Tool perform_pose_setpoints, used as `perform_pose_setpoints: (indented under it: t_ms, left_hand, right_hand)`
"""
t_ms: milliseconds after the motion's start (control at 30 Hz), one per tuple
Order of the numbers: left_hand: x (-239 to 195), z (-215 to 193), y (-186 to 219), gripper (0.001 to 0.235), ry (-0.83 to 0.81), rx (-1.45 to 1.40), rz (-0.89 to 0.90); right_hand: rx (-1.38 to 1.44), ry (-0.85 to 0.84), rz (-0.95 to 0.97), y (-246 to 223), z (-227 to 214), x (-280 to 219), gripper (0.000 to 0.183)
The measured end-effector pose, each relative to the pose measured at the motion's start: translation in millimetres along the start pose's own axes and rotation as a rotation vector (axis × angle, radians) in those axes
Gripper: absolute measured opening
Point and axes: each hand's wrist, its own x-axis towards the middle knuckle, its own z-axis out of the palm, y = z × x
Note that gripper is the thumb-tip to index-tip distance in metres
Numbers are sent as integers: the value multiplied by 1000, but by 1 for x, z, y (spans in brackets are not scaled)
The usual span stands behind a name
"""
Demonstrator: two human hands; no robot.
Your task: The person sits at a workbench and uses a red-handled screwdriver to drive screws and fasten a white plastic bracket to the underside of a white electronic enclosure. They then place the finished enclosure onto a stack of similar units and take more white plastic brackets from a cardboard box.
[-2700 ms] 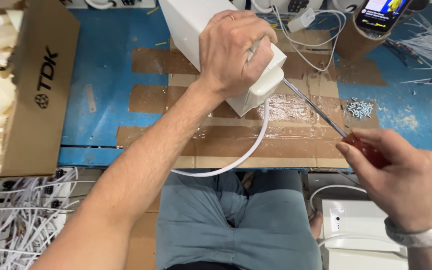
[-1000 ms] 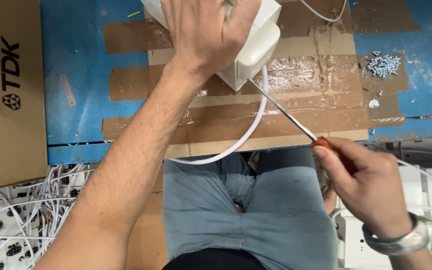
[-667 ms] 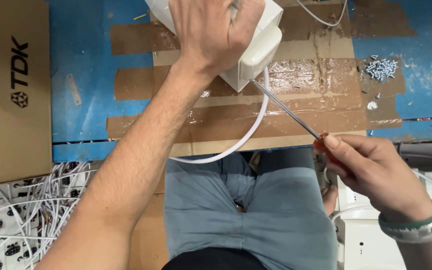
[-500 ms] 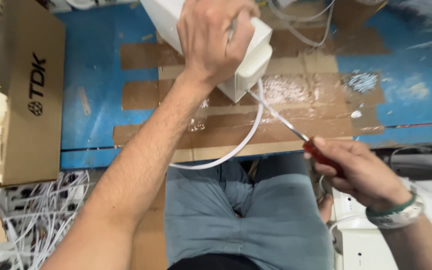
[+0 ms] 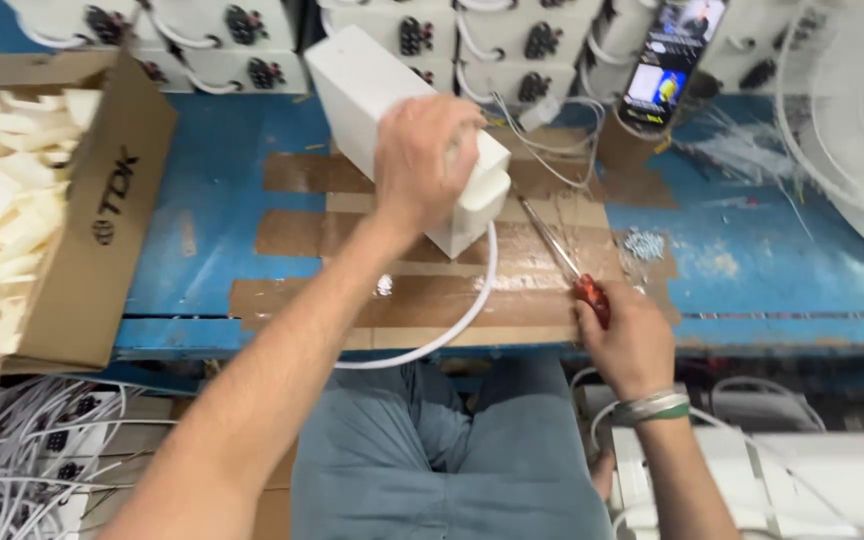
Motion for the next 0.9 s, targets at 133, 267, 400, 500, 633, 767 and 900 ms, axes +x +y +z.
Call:
perform_pose_setpoints:
  t_ms: [133, 267, 400, 500, 633, 767, 900]
  left_hand:
    - [-61, -23, 22, 40, 50, -7, -21]
    - [-139, -46, 57, 39, 103, -210, -287]
    - [-209, -71, 73, 30, -14, -252, -538]
    - [-239, -91, 75, 27, -72, -277, -585]
    - [-241, -97, 65, 25, -100, -289, -597]
    - [-224, -91, 63, 23, -98, -318, -576]
    - [-221, -86, 69, 24, -81, -413, -580]
  right_hand:
    - [282, 257, -288, -75, -5, 36, 66]
    - [603, 68, -185, -118, 21, 70, 71]
    - [1314, -250, 470, -117, 50, 92, 66]
    - [1458, -258, 403, -113, 57, 93, 66]
    - [1515, -208, 406, -111, 54, 95, 60]
    - [1494, -225, 367, -116, 48, 94, 56]
    - [1397, -220, 331, -113, 47, 95, 53]
